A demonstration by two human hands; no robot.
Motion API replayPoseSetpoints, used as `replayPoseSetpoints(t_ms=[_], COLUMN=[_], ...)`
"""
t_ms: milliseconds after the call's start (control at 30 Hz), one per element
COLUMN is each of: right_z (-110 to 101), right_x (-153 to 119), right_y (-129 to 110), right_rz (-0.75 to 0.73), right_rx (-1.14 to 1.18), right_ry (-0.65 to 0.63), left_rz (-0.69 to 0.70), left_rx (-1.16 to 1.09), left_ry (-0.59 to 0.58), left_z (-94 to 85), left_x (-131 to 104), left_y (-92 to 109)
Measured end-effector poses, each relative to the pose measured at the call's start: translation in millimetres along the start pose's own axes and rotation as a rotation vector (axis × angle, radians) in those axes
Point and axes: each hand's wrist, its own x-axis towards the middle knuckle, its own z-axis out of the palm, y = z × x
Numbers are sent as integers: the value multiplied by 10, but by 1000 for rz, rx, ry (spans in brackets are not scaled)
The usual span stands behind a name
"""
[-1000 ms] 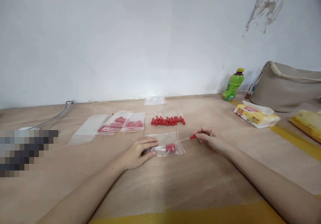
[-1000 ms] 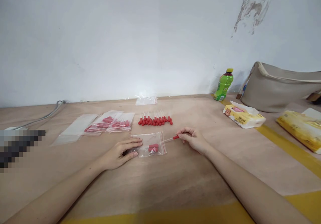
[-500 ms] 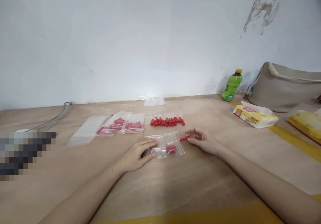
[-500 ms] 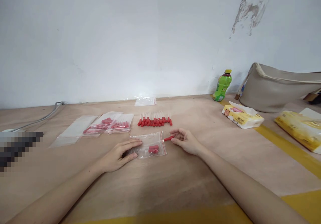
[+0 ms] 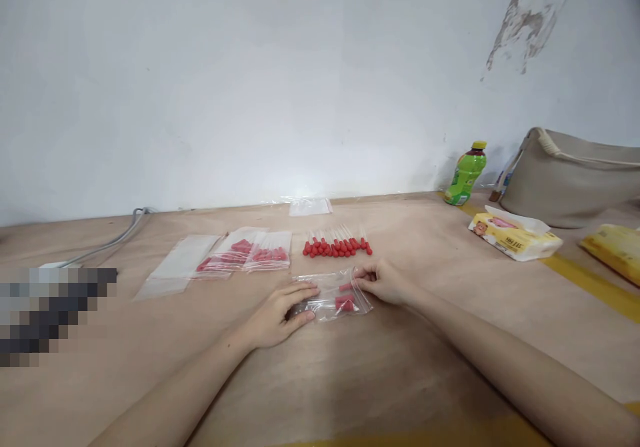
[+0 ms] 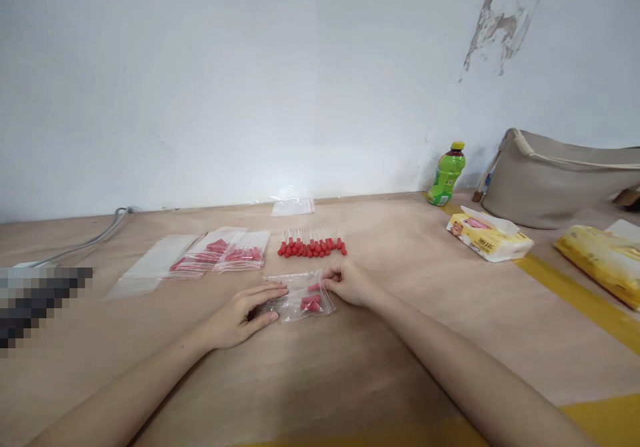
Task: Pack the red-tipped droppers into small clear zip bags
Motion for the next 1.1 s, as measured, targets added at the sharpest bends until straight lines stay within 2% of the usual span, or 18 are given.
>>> replayPoseSetpoints(t_ms=[100,233,300,400,467,633,700,1000,1100], right_z=[48,0,-92,-251,-325,-347,-331,-298,-308], right_x=[-36,-48,-3,127,224,355,357,311,300], right_y=[-50,-46,32,197,288,377,395,447,469], right_rz=[-18,-62,-9,161,231,162,166,206,250], right_rx=[55,99,67,-61,-153,-300,-307,-329,-231], right_ry=[14,-68,47,409,527,427,430,588,683], left_rz=[-6,-6,-16,-33,-45,-48,-37,-31,-31], left_rx=[4,27,34,34,31,28,28,51,46], left_ry=[3,7,3,-1,3,11,13,-10,-6], left_z=[5,5,5,15,27,41,36,29,32], left_x=[1,1,-1,-6,-10,-18,-20,-26,-28], left_y=[-2,-1,-3,-16,-31,-50,-43,-23,-29])
